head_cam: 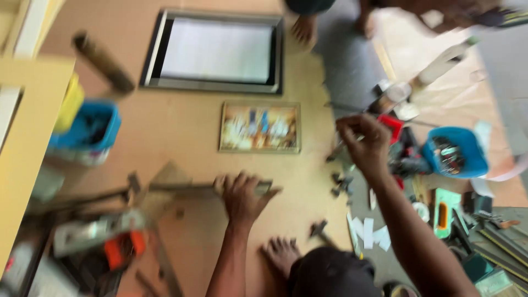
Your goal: The recorder and an assistant are assembling and framing pictures using glass, backing boards, hammers, and a drill on a workshop floor.
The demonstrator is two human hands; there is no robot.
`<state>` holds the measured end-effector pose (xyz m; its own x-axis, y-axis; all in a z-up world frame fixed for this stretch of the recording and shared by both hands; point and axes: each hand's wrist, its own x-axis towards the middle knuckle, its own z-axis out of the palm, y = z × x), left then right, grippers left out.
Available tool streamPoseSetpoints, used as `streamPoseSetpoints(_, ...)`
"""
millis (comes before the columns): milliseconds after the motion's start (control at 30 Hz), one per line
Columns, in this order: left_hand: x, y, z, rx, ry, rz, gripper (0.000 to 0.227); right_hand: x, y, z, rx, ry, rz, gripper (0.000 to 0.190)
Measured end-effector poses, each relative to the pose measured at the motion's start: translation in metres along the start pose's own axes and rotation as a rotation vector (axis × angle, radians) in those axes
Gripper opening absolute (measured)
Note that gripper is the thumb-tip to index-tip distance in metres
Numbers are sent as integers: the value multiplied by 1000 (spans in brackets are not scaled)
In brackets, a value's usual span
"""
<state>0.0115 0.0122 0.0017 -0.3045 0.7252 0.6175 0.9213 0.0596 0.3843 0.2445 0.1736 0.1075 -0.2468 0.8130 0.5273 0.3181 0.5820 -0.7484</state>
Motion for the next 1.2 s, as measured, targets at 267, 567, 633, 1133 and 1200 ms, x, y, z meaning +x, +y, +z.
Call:
streamPoseSetpoints(267, -13, -11, 31, -159, 16, -16, 37, -57, 18, 49, 303, -334, 310, 8)
streamPoseSetpoints(567, -3, -1, 10, -196, 20, -38, 31, -83, -6, 80, -20, -506, -4, 11)
streamPoseSetpoints(633, -3, -1, 12, -209, 31, -41, 31, -83, -6, 82, -15, -509, -16, 10)
streamPoseSetpoints(1133, -18, -9, 17, -302, 50, -38, 30, -92, 4, 96, -42, -542, -78, 15)
streamPoseSetpoints(1200, -24, -12, 49, -316, -66, -91, 39, -90, 21, 95, -115, -555, -22, 34)
